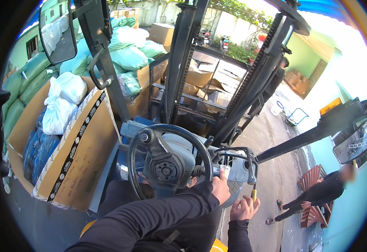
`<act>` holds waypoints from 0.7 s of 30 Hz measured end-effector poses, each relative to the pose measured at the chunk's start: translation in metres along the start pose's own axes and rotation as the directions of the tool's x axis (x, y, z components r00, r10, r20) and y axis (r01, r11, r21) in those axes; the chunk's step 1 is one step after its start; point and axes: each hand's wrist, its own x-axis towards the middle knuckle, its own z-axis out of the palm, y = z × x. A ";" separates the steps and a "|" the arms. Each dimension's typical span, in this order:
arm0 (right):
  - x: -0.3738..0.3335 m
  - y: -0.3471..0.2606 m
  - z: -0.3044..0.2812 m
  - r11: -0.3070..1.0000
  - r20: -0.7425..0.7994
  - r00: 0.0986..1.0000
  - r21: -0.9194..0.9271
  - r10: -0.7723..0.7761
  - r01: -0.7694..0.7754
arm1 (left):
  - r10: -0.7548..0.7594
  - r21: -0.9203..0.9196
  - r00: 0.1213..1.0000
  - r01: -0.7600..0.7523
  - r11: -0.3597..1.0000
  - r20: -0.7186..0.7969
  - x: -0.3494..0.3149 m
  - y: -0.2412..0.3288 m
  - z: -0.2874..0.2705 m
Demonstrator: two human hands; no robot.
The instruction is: The person operates a forklift in a warehouse, maneuvering the vehicle to pick up and move a pallet of cardboard boxes. The operator uses the steering wheel and hydraulic levers to lift the load and drive it to a new location.
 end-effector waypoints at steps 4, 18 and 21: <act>0.001 -0.001 0.002 1.000 -0.002 1.000 0.007 0.011 -0.011 | 0.028 0.055 0.999 -0.030 0.998 0.040 -0.005 0.002 0.002; 0.007 0.000 0.008 1.000 -0.006 1.000 -0.006 0.021 -0.021 | -0.009 -0.008 0.992 0.008 1.000 -0.128 0.007 -0.009 0.005; 0.008 0.000 0.008 1.000 -0.011 1.000 0.006 0.022 -0.022 | -0.032 0.032 0.978 0.039 0.999 -0.205 0.008 -0.011 0.006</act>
